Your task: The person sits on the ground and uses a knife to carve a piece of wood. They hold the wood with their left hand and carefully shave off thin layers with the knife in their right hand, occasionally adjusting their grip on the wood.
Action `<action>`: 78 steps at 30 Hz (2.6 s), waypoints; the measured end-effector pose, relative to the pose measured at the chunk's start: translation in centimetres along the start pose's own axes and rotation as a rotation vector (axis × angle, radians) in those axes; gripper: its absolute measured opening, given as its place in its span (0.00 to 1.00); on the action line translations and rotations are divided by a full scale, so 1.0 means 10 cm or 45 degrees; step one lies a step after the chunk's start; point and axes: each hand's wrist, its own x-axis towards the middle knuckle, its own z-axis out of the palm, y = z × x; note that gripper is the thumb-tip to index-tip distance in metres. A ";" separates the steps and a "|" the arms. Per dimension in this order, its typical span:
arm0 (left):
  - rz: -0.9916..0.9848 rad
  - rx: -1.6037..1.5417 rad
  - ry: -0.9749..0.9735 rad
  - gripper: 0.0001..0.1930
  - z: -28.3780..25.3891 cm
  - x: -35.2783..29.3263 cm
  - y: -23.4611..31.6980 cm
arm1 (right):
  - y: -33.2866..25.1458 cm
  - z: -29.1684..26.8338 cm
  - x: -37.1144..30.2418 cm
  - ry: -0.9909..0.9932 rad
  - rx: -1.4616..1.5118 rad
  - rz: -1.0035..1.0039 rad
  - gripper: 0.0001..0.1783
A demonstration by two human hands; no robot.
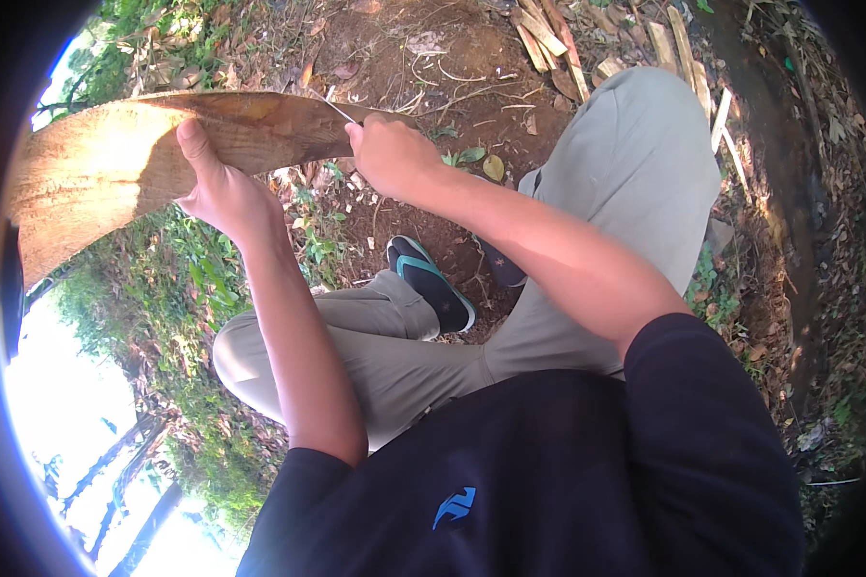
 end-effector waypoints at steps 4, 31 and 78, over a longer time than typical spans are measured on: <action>-0.001 -0.099 -0.018 0.29 0.04 -0.03 0.02 | -0.16 -0.01 -0.07 0.043 0.019 -0.064 0.28; 0.105 -0.090 -0.040 0.29 0.00 -0.06 -0.04 | -0.08 -0.02 0.01 -0.090 0.043 0.033 0.28; -0.044 0.087 0.021 0.30 -0.05 -0.15 0.08 | -0.01 0.03 0.04 -0.063 -0.036 0.029 0.27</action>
